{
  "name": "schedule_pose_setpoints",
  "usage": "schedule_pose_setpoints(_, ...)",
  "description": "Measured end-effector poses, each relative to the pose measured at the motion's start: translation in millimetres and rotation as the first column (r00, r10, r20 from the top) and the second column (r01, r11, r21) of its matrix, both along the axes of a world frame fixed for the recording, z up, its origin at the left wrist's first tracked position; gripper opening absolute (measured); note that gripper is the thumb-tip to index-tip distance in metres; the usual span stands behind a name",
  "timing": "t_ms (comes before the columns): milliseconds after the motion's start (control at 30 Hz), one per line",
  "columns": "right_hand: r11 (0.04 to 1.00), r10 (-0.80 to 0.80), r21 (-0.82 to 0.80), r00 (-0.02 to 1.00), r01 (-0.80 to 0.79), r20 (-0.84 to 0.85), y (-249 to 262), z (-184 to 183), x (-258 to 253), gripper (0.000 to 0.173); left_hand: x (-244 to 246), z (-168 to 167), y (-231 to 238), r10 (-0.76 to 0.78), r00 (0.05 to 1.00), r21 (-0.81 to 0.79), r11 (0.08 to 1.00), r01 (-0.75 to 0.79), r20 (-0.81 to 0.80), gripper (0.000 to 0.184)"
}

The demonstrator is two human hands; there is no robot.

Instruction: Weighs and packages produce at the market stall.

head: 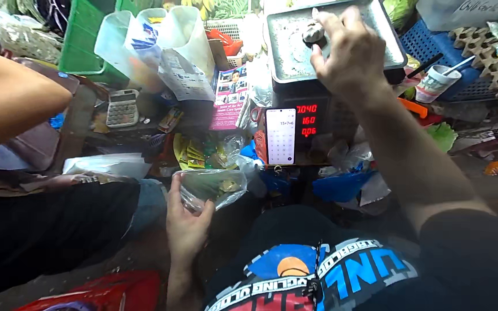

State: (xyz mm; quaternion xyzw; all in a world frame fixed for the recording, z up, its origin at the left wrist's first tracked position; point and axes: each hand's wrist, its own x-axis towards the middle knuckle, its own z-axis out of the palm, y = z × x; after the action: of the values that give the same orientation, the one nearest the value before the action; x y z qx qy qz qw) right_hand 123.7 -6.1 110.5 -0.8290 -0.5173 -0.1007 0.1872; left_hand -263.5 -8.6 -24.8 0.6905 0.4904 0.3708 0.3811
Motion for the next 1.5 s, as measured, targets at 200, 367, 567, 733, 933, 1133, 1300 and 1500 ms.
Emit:
schedule_pose_setpoints(200, 0.920, 0.089, -0.381, 0.996, -0.091, -0.022, 76.1, 13.1, 64.6, 0.044, 5.1, 3.9, 5.0, -0.014, 0.998, -0.008, 1.000, 0.014, 0.054, 0.092)
schedule_pose_setpoints(367, 0.962, 0.219, -0.129, 0.961, -0.242, -0.168, 59.1, 13.8, 43.1, 0.039, 8.8, 11.0, 7.3, -0.019, 0.997, -0.045, 0.999, 0.023, 0.073, 0.091)
schedule_pose_setpoints(567, 0.507, 0.279, 0.129, 0.021, -0.852, -0.960, 13.9, -44.6, -110.1, 0.028, 20.5, 20.5, 8.6, -0.159, 0.985, -0.089, 0.982, 0.165, 0.069, 0.091)
schedule_pose_setpoints(733, 0.848, -0.207, -0.112, -0.128, -0.518, -0.970, 16.8, -106.2, -198.3, 0.041, 13.9, 24.4, 10.6, -0.291, 0.956, 0.004, 0.957, 0.291, -0.030, 0.088)
schedule_pose_setpoints(933, 0.581, 0.494, -0.302, 0.623, -0.755, -0.607, -5.9, -67.6, -193.5, 0.082, -20.0, 27.1, 46.5, -0.306, 0.927, -0.024, 0.948, 0.318, 0.217, 0.071)
schedule_pose_setpoints(1133, 0.586, 0.704, 0.058, 0.473, -0.808, -0.530, -13.7, -57.7, -182.9, 0.026, -24.0, 46.7, 60.6, -0.566, 0.707, 0.232, 0.823, 0.519, 0.424, 0.025)
schedule_pose_setpoints(1300, 0.621, 0.784, 0.375, 0.559, -0.688, -0.271, 7.8, 36.0, -123.5, 0.017, -15.6, 70.6, 74.3, -0.550, 0.694, 0.362, 0.834, 0.418, 0.466, 0.034)
schedule_pose_setpoints(1500, 0.854, 0.378, 0.372, 0.925, -0.365, 0.040, 97.4, 164.4, 2.2, 0.021, -3.2, 48.8, 76.4, -0.182, 0.901, 0.151, 0.980, 0.132, 0.394, 0.032)
